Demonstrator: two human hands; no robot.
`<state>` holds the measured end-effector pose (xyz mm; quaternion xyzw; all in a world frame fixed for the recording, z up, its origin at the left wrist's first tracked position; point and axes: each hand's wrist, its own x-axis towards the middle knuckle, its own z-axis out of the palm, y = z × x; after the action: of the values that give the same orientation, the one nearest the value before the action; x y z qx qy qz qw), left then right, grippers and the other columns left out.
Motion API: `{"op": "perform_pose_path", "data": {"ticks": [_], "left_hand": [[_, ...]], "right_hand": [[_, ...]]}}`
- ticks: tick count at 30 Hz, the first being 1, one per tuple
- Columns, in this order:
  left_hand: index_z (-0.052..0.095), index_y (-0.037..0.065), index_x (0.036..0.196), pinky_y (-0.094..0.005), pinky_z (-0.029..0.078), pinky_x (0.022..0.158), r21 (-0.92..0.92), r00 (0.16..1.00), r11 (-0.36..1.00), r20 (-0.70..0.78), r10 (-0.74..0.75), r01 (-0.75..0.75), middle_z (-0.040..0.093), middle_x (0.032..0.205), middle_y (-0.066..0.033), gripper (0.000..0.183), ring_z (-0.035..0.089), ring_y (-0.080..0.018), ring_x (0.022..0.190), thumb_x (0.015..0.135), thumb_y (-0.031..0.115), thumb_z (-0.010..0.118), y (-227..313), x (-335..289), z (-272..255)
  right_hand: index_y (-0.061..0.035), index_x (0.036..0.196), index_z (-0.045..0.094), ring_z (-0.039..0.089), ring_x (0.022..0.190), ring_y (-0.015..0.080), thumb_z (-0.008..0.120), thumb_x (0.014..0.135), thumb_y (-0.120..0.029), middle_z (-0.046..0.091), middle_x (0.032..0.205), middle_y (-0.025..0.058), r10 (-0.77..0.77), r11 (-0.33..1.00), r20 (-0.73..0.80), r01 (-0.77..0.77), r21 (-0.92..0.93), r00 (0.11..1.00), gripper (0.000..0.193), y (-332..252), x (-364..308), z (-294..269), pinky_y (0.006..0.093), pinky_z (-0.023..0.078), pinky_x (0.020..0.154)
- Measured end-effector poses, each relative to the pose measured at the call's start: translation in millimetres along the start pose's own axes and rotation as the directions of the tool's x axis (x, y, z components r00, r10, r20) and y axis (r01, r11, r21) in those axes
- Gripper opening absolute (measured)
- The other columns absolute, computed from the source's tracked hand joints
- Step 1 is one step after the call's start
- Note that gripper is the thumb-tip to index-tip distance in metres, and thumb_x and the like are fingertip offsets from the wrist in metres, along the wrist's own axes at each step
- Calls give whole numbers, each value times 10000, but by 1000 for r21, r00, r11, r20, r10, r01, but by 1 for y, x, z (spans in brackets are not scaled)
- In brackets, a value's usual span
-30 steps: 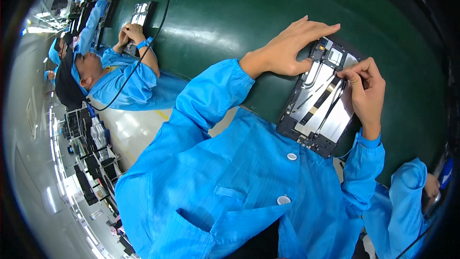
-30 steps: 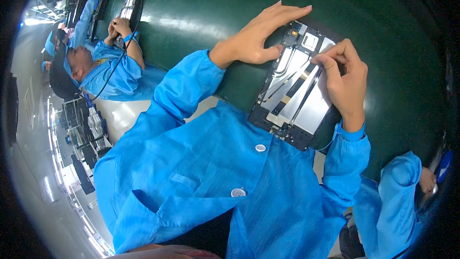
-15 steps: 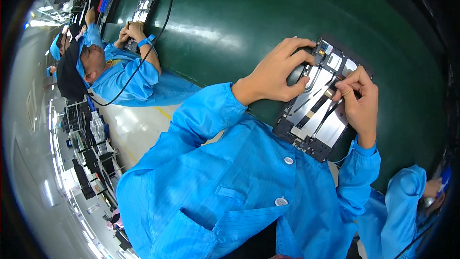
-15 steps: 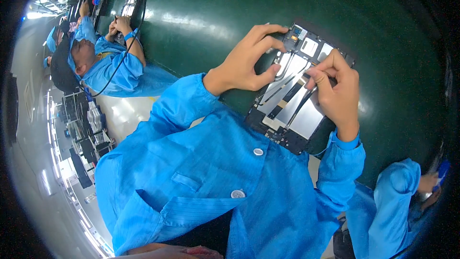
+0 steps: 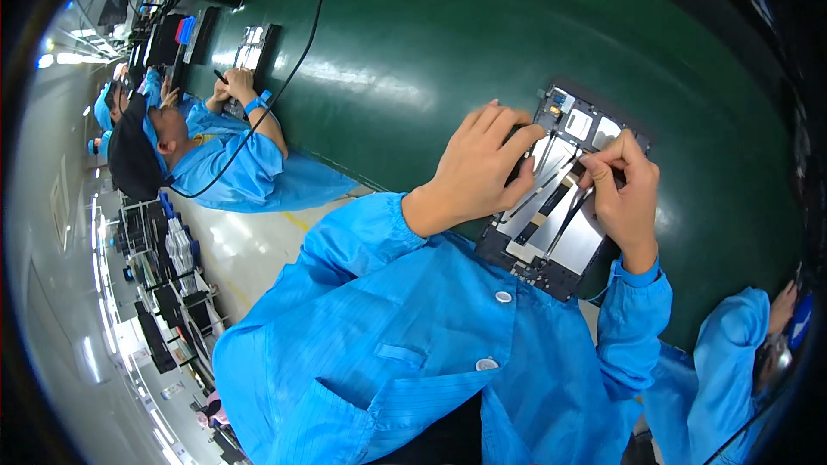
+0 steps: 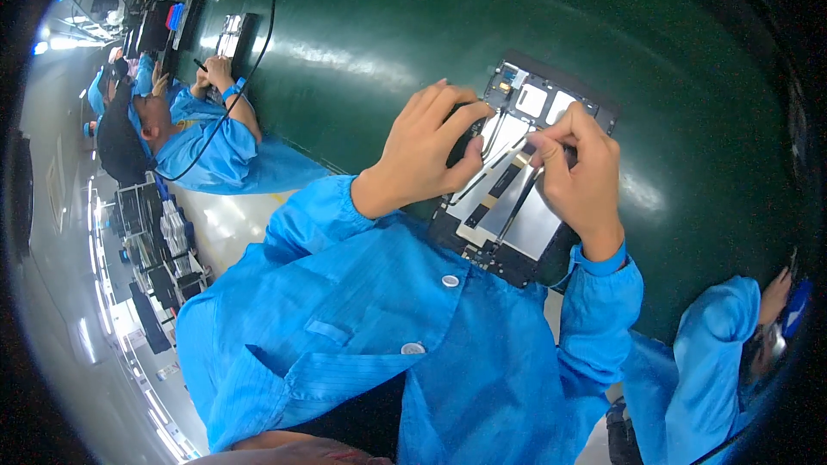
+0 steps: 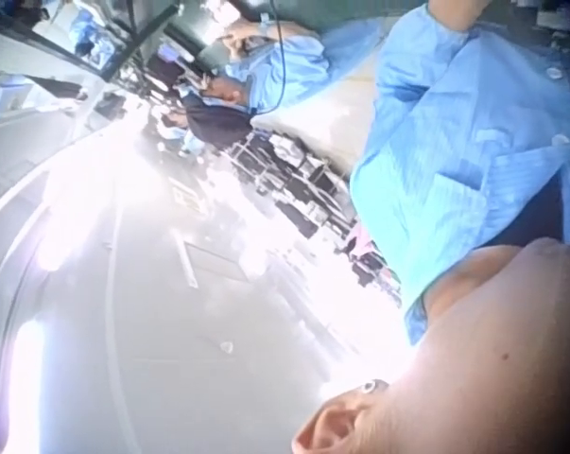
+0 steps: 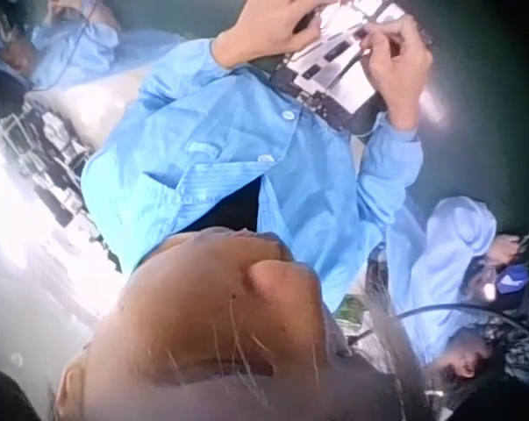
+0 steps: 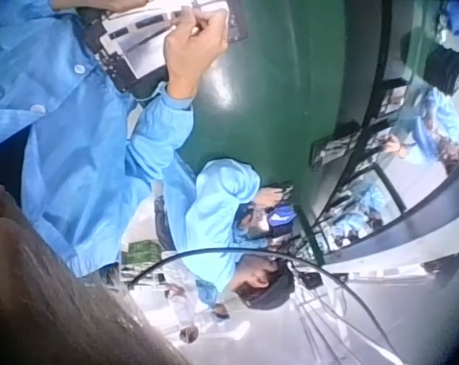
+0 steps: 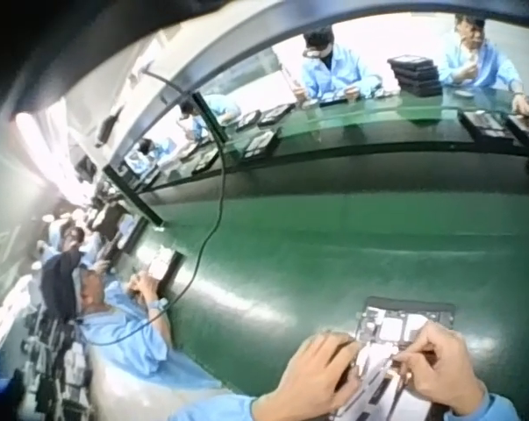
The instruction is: The person assembles tablet devices on a conveyor line, picking up each device, connecting internal ribbon cables and pressing components into place by hand, and sliding the devices back onto the conveyor belt.
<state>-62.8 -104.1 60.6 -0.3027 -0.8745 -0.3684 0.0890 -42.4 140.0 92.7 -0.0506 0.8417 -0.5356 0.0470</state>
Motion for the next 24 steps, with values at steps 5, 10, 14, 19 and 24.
{"op": "perform_pose_path", "data": {"ticks": [5,10,14,19,24], "left_hand": [[701,60,1212,-534,530,1099,83,1000,997,12,10,-11,646,1151,-143,371,651,-382,1079,845,99,735,2,4,2],[695,57,1203,-546,483,1128,-96,1000,995,12,-28,29,633,1183,-154,361,624,-391,1172,844,86,723,-14,-4,12],[740,78,1166,-597,457,1166,-154,999,988,-33,3,-8,635,1220,-155,312,607,-406,1271,854,90,719,-18,-2,13],[840,189,1140,-639,397,1253,-86,975,972,34,222,-218,642,1364,-148,353,557,-399,1403,819,91,730,-25,11,4],[844,209,1184,-651,371,1266,-205,935,929,116,335,-307,634,1402,-161,428,536,-409,1432,800,95,693,-14,23,5]], "right_hand": [[-9,812,650,614,848,275,839,865,-14,691,807,90,-301,936,-176,255,-243,937,196,-6,4,-7,392,498,757],[-17,789,665,594,884,304,886,804,-18,660,836,100,-375,871,-185,277,-405,909,221,-7,-3,-21,406,485,790],[-14,802,686,589,892,309,908,786,-31,637,841,112,-287,891,-221,175,-419,932,223,0,-18,-27,408,478,788],[-13,821,719,594,880,299,916,792,-30,639,835,109,-240,900,-247,120,-420,939,200,3,-25,-30,400,475,778],[-7,830,740,601,827,256,906,823,-28,649,807,103,-199,913,-272,77,-402,942,168,1,-26,-34,384,470,733]]}}
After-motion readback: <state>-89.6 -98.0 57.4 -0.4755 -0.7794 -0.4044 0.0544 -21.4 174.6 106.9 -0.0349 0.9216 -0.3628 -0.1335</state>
